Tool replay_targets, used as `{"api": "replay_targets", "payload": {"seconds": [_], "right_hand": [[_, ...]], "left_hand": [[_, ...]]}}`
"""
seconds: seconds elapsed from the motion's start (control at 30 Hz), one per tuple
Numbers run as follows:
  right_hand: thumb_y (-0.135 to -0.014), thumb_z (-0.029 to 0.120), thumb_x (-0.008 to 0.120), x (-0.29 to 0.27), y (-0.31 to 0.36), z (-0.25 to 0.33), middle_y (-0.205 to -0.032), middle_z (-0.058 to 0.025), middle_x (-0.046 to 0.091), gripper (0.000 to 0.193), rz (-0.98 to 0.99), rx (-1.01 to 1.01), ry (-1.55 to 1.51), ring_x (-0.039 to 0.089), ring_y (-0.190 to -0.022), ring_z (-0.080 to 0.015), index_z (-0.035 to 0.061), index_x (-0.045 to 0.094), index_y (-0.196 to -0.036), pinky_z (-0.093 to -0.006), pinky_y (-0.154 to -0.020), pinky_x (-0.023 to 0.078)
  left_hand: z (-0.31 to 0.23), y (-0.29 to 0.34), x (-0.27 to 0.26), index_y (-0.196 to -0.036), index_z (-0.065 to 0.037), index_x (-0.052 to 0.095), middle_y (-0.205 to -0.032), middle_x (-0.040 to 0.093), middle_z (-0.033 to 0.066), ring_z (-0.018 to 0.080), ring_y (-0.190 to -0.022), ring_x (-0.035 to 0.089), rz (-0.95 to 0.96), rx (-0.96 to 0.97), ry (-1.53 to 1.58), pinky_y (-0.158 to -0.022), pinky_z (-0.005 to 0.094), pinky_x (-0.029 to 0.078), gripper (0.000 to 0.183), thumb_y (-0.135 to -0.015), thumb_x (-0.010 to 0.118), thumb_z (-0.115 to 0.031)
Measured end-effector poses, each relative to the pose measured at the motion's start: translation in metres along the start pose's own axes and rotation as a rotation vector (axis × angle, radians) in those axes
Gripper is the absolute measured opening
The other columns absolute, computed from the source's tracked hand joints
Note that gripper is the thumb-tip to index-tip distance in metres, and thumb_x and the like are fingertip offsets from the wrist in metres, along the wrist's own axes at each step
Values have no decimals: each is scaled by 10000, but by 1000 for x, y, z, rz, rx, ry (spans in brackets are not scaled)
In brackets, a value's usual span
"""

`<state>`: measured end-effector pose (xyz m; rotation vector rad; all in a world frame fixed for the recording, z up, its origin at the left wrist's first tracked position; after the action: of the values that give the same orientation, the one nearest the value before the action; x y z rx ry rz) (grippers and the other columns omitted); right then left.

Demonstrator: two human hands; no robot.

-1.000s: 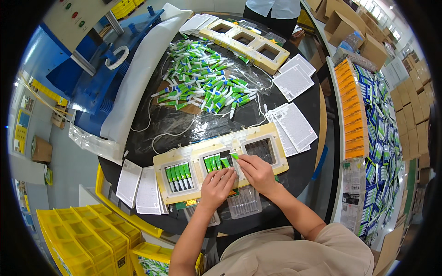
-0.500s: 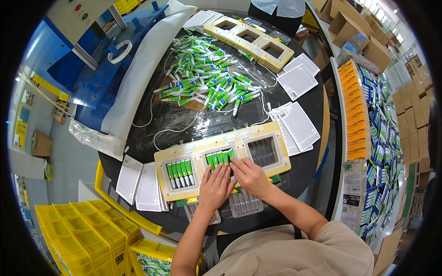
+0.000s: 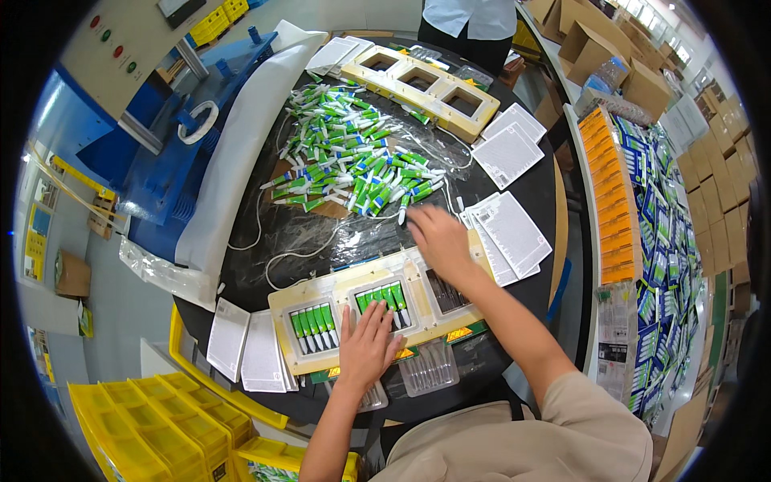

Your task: The person places green cylindrical batteries into a wooden jig, then covers them with white paper sheets and stacks the completed units. The person repeats this cycle multiple times, handling batteries and paper sheets by hand.

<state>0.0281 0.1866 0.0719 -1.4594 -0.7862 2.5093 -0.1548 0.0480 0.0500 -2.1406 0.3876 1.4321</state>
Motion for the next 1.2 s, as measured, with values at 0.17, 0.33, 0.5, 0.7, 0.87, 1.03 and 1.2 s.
{"api": "replay_targets", "payload": {"seconds": [0.17,0.33,0.5,0.7,0.87,1.03,1.2], "right_hand": [[-858,80,656,59,-44,-20,-1063,-144,641,233,394,-327,274,673,-883,-319,19,681,-1081,-412,-740,553],[-843,22,716,-38,32,-23,-1027,-141,681,145,-16,74,-247,697,-886,-306,0,694,-985,-378,-733,572],[-848,46,745,-54,112,18,-966,-114,691,204,-79,89,-99,699,-809,-274,22,705,-1046,-358,-677,568],[-870,210,749,-44,106,25,-1088,-117,667,284,-42,110,-20,613,-970,-280,0,697,-1055,-398,-779,513],[-816,-45,627,-25,14,-45,-1114,-138,642,276,-111,46,21,599,-1052,-343,-6,677,-1084,-440,-901,512],[-769,44,699,33,-48,-82,-1005,-82,660,154,290,-225,292,599,-1059,-278,62,728,-919,-397,-853,505],[-872,102,715,-56,22,-80,-906,-90,645,191,129,108,-104,647,-903,-288,64,740,-1058,-404,-764,530]], "left_hand": [[32,-58,-17,-1185,-40,664,-1269,671,121,298,-1165,629,-230,17,60,-1104,537,400,326,-892,724,-169],[78,-162,7,-1105,-55,674,-1124,683,136,312,-1008,648,-343,-78,129,-896,455,504,287,-864,769,-178],[86,-227,51,-1000,-60,694,-999,652,98,292,-1004,619,-110,-25,-204,-817,425,499,271,-831,787,-249],[91,-220,40,-968,-26,698,-966,658,115,276,-895,657,-171,-81,-124,-742,399,532,211,-810,796,-127],[97,-150,20,-1203,6,621,-944,696,95,209,-752,695,-168,-517,927,-683,317,553,308,-923,725,-69],[44,-81,31,-1287,23,597,-1083,690,112,191,-940,713,-99,-800,1571,-808,309,597,287,-1069,553,-159],[-32,-69,11,-1085,-2,727,-1109,726,94,184,-886,696,-195,-257,860,-764,318,562,178,-920,688,-58]]}}
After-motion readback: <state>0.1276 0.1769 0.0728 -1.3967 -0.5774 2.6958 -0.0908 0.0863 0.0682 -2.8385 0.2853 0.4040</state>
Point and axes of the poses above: each hand's wrist, its own y-axis away from the middle knuckle, its own x-axis out of the palm, z = x × y, the point moved 7 cm from there along -y, towards the middle knuckle
